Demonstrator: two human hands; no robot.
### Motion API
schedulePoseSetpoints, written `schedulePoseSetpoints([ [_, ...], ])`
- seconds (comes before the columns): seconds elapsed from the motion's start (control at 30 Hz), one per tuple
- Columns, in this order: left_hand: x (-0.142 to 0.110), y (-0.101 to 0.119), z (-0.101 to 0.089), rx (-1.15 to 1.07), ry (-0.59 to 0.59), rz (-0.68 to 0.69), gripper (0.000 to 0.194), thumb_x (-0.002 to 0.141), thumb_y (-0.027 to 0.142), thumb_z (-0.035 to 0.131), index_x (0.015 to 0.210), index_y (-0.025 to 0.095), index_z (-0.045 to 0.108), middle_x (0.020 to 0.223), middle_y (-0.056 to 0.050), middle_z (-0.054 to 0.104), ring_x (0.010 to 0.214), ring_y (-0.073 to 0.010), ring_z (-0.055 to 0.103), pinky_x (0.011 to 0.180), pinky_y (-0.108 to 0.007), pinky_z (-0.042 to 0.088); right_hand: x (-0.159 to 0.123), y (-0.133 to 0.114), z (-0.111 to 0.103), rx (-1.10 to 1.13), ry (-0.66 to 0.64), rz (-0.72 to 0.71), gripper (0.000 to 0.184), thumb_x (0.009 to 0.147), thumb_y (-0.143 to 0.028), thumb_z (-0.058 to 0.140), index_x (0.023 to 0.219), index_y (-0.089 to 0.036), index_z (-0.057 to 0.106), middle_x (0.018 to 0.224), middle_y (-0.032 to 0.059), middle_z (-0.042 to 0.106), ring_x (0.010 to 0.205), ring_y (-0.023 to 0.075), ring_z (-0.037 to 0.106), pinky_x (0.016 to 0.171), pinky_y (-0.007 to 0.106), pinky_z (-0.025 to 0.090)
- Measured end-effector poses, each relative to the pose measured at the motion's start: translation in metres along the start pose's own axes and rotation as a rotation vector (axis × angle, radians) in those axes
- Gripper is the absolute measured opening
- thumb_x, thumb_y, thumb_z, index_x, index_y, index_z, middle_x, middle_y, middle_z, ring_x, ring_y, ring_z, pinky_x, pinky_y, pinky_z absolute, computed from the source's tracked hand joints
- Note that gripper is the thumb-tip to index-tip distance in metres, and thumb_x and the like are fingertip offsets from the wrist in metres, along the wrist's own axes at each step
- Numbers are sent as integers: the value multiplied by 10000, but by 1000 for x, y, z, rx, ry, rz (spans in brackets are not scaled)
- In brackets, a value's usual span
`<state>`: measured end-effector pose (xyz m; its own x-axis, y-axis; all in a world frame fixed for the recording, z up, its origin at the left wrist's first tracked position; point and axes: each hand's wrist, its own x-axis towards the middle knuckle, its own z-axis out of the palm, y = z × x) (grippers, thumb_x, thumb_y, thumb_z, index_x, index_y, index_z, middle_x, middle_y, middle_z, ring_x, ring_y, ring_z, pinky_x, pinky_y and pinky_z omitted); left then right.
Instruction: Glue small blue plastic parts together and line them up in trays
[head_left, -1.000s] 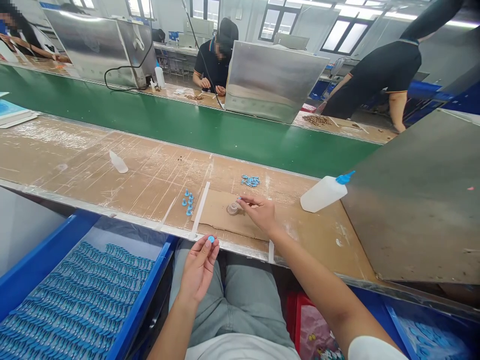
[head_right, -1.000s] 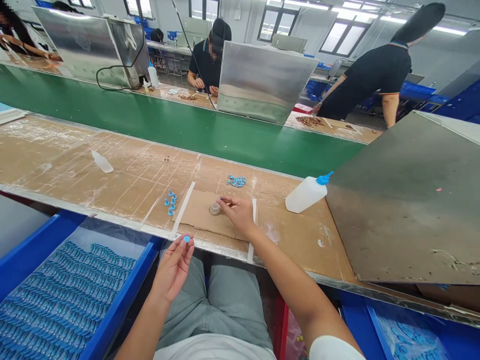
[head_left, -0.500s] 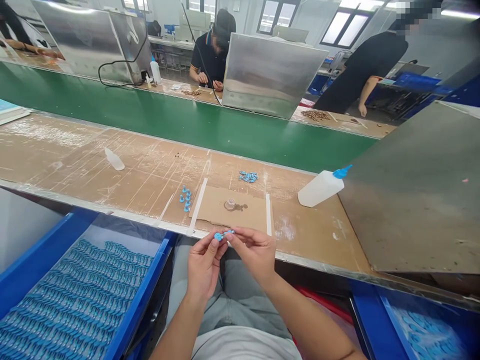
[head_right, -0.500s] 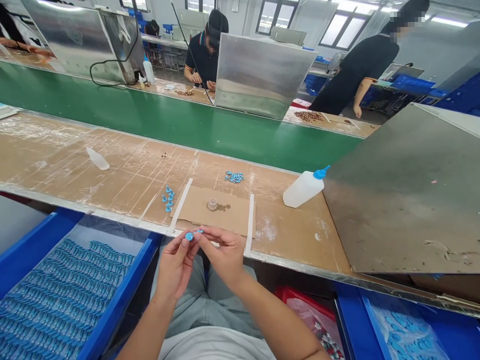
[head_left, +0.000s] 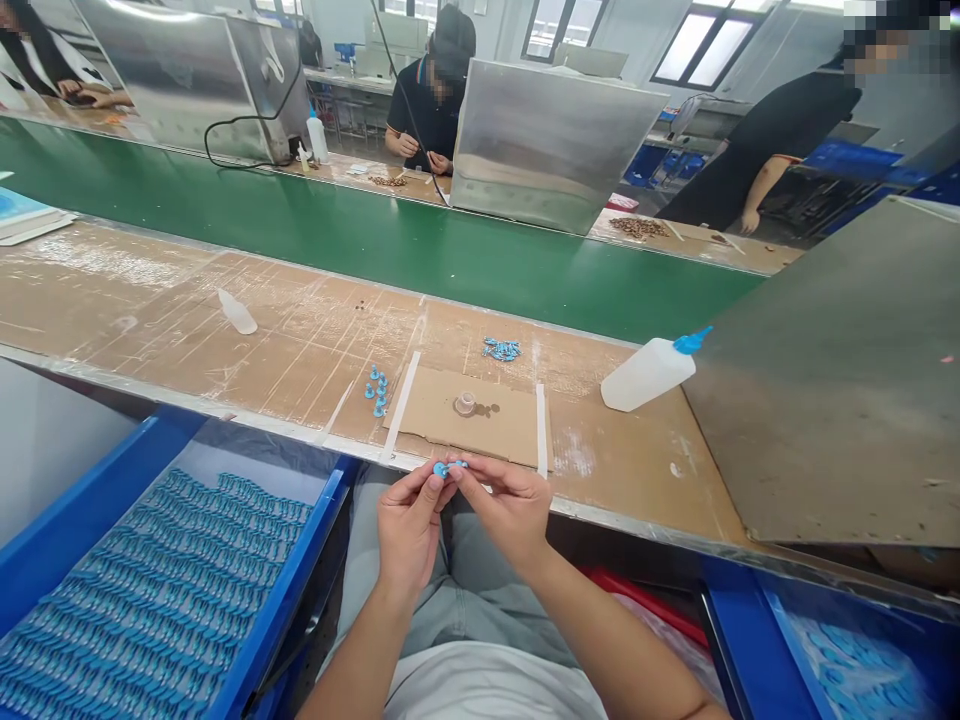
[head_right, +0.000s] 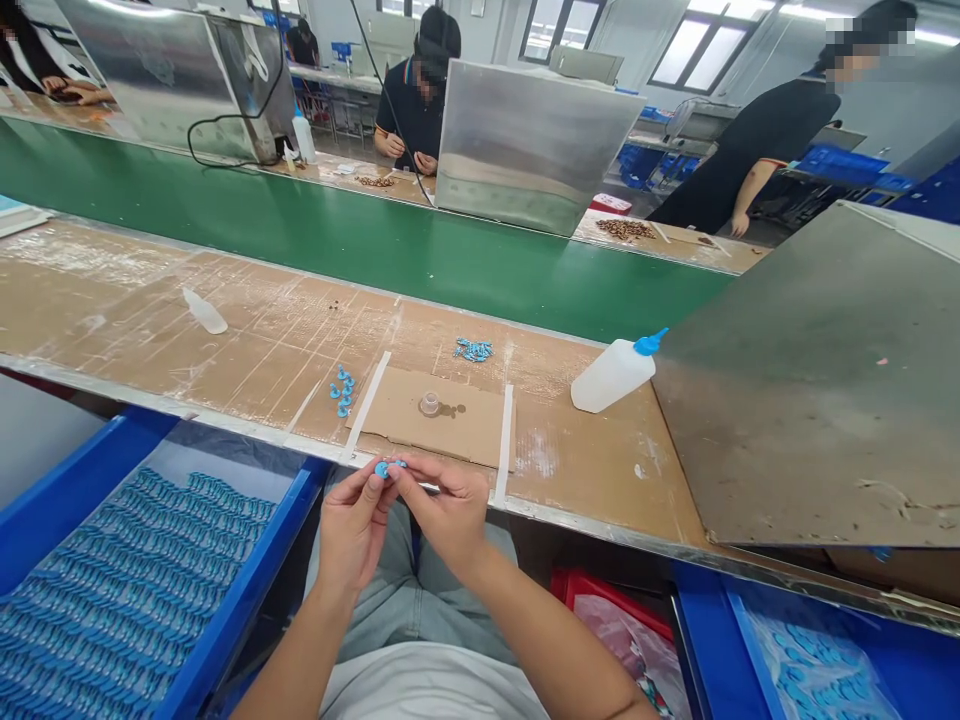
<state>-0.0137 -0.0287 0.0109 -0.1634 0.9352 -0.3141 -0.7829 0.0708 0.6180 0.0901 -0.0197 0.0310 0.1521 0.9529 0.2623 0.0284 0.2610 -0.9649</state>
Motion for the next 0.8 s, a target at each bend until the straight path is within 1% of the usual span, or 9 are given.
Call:
schedulePoseSetpoints([
  [0.2, 0, 1, 0, 29, 2, 31, 239, 613, 177, 798, 844, 157, 742, 870, -73, 749, 804, -168, 697, 773, -276, 572, 0, -1, 1, -73, -3, -59, 189, 737, -214, 746, 912, -286, 748, 891, 2, 736, 802, 221, 711, 762, 352, 609],
  [0.3, 0, 1, -2, 79, -12, 75, 230, 610, 184, 801, 833, 177, 748, 873, -60, 747, 816, -163, 691, 756, -263, 574, -2, 0, 3, -64, 0, -63, 197, 743, -206, 739, 925, -281, 743, 898, 4, 736, 794, 216, 711, 758, 348, 609],
  [0.4, 0, 2, -7, 150, -53, 155, 201, 626, 191, 790, 824, 185, 753, 863, -57, 741, 822, -161, 682, 742, -260, 575, -4, 2, 5, -48, -9, -86, 189, 747, -191, 732, 924, -256, 742, 892, 13, 737, 778, 205, 711, 740, 330, 610],
  [0.5, 1, 1, -13, 219, -110, 224, 196, 638, 176, 779, 832, 186, 755, 844, -57, 733, 824, -160, 670, 732, -256, 569, -4, 3, 5, -46, -38, -139, 211, 738, -143, 731, 922, -246, 738, 886, 12, 738, 759, 187, 709, 718, 299, 605],
  [0.67, 0, -1, -16, 278, -150, 292, 205, 657, 156, 760, 855, 209, 755, 839, -48, 723, 808, -151, 659, 747, -270, 553, -2, 0, 2, -43, -52, -195, 231, 718, -106, 736, 901, -247, 726, 891, 7, 737, 725, 169, 705, 666, 276, 596],
  [0.73, -2, -1, -16, 299, -153, 304, 213, 664, 154, 754, 869, 212, 753, 827, -46, 720, 823, -156, 657, 759, -276, 548, -1, -2, 0, -68, -49, -193, 281, 716, -111, 740, 958, -250, 706, 818, -4, 737, 739, 172, 702, 709, 294, 588],
  [0.8, -3, -1, -15, 315, -148, 320, 225, 665, 149, 753, 880, 216, 751, 822, -45, 719, 845, -165, 659, 760, -276, 547, -1, -4, -1, -88, -35, -193, 378, 711, -119, 749, 1055, -249, 664, 718, -21, 725, 783, 183, 696, 835, 352, 552],
])
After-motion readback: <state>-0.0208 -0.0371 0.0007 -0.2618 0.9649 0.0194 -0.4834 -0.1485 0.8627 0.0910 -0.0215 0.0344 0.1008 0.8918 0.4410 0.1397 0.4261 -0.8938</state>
